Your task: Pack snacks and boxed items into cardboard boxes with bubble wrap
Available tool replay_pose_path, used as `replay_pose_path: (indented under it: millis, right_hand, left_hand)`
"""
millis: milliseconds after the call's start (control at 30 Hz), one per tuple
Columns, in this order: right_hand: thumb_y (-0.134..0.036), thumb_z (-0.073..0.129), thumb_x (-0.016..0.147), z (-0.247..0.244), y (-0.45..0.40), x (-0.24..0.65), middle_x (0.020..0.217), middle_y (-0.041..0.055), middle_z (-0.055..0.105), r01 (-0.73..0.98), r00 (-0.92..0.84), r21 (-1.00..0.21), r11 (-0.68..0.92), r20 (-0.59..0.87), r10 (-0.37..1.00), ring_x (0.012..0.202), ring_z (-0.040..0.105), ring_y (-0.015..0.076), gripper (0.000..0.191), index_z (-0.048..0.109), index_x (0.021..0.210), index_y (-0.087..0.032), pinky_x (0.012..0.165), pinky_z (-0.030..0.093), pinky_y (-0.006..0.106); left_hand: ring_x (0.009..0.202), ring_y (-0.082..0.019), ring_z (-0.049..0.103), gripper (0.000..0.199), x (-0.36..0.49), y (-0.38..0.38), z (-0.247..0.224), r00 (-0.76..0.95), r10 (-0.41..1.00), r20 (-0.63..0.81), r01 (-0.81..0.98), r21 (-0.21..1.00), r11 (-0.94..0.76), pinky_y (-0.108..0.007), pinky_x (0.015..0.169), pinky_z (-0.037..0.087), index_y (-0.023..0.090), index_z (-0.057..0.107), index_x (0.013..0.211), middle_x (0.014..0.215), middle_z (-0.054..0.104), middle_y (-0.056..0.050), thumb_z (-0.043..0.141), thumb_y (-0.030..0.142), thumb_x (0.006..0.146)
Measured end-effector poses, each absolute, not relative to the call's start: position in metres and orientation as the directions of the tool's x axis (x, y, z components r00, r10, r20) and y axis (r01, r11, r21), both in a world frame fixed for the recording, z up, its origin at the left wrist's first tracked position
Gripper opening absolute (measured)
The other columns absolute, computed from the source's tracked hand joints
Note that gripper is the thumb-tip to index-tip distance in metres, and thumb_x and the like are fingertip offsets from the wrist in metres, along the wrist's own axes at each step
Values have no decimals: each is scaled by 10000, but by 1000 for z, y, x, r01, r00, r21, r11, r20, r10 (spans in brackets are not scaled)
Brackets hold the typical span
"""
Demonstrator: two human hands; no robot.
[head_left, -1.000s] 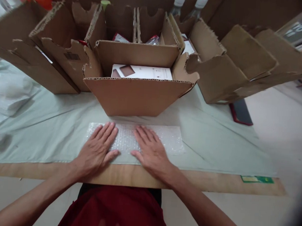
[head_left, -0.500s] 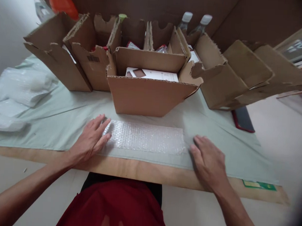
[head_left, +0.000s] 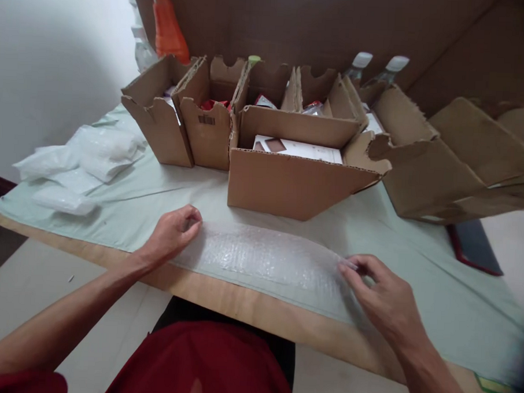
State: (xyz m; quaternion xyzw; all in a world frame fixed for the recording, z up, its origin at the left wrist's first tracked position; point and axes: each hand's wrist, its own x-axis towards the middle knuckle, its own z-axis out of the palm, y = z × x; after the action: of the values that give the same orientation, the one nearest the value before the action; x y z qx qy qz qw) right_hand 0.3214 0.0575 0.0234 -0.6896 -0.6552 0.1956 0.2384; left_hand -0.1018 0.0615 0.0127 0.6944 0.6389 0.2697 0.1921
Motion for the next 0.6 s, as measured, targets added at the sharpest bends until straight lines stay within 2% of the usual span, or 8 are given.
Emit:
replay_pose_path:
  millis: [67,133,167,233,300,400,500,600]
  right_hand:
    - [-553,673,755,35,39,309,780,46,683,689,73,-718,-101,-69,995,696,643,223,342,663,872,-232,670,518,362]
    - [-538,706,780,40,20,286,797,25,668,518,9,-830,-205,-234,972,679,642,196,440,675,1093,-229,626,524,319]
    - [-526,695,821,41,11,271,813,16,664,431,-62,-861,-272,-329,942,668,639,182,518,641,1243,-232,616,528,307]
    - [-475,632,912,38,-4,235,836,4,657,297,-258,-876,-380,-456,852,655,628,155,630,499,1483,-244,631,536,300]
    - [-401,597,952,34,-15,199,865,3,661,236,-421,-876,-420,-482,769,657,621,133,675,398,1582,-259,687,544,311]
    - [-347,607,953,33,-27,164,847,-6,662,164,-496,-884,-438,-458,738,639,609,120,692,382,1604,-274,736,539,329]
    - [-412,637,966,39,-38,160,794,-6,666,10,-491,-853,-522,-459,741,688,650,153,733,344,1624,-271,770,547,345]
    - [-545,669,953,40,-47,166,832,15,698,-121,-457,-824,-553,-448,768,727,678,180,844,270,1651,-289,789,557,359]
  left_hand:
    - [737,-189,679,156,-118,65,26,-6,995,103,721,690,-67,-325,714,545,212,625,970,793,701,-10,552,321,886]
    - [708,-177,662,280,-136,78,43,-28,995,97,690,722,-50,-297,679,518,194,624,1102,778,693,-2,578,344,870]
    - [704,-176,654,334,-144,88,51,-18,995,103,719,692,-59,-297,683,509,187,627,1155,780,697,-4,586,339,860]
    - [718,-183,647,369,-151,113,68,33,992,120,831,549,-94,-309,717,497,188,661,1192,799,712,-16,585,306,851]
    - [765,-200,664,361,-146,142,82,110,988,105,920,365,-142,-321,753,490,199,707,1177,855,739,-35,561,256,851]
    - [850,-229,699,404,-129,177,100,214,976,27,964,157,-216,-320,764,487,222,744,1162,937,771,-47,535,166,822]
    - [815,-210,693,449,-127,188,122,272,962,16,961,56,-273,-298,733,484,235,756,1170,912,768,-27,543,127,790]
    - [779,-136,646,431,-149,179,144,270,957,111,962,22,-274,-270,784,484,181,738,1208,884,733,3,556,136,821]
